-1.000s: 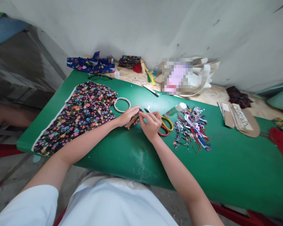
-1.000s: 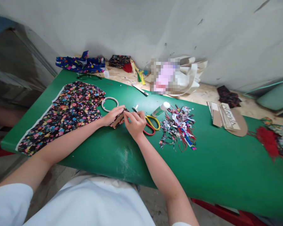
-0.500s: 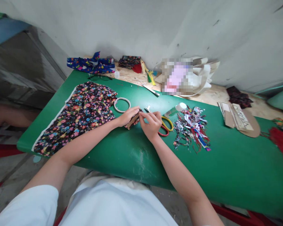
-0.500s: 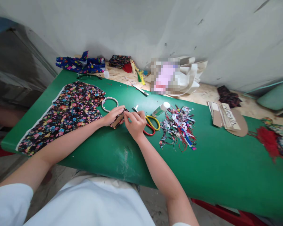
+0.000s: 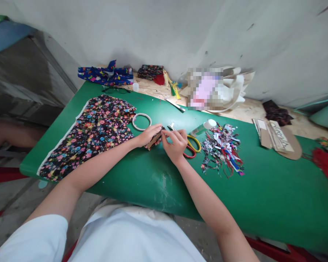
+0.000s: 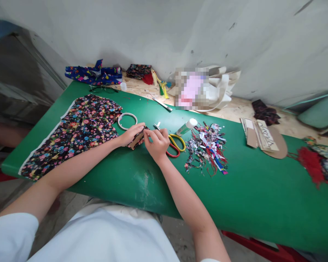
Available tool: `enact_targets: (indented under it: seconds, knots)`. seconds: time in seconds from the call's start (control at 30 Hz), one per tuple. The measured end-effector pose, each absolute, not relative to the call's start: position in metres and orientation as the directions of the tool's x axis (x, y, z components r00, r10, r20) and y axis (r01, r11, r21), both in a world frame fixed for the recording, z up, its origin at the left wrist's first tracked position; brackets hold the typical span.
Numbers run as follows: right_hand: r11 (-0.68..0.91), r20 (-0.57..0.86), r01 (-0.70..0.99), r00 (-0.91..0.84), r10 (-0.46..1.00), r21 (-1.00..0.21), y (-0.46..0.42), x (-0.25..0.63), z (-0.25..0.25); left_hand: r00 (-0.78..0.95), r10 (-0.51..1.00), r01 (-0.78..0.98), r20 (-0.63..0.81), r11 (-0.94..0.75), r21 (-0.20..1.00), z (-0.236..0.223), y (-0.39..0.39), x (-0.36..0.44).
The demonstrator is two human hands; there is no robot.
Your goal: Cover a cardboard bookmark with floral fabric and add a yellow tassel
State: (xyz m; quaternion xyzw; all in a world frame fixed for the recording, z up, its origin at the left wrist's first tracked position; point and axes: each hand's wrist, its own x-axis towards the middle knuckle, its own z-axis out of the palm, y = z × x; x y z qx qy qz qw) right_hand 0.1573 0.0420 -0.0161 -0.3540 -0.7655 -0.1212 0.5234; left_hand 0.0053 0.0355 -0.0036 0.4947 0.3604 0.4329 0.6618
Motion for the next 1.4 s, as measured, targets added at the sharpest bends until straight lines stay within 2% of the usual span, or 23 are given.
enact_targets:
  seconds: [0.43, 1.4]
  knots:
    - [0.754, 0.905, 0.63, -0.188, 0.381, -0.186, 0.0424, 0.1566, -0.0141, 0.365, 0.93, -0.219, -0.053, 0.141, 0.966, -0.0042, 0.0356, 0.0048]
    - [0.708, 0.899, 0.687, -0.193, 0.394, -0.164, 0.0426, 0.1585, -0.0185, 0.361, 0.93, -0.23, -0.071, 0.163, 0.959, -0.0044, 0.036, 0.0055]
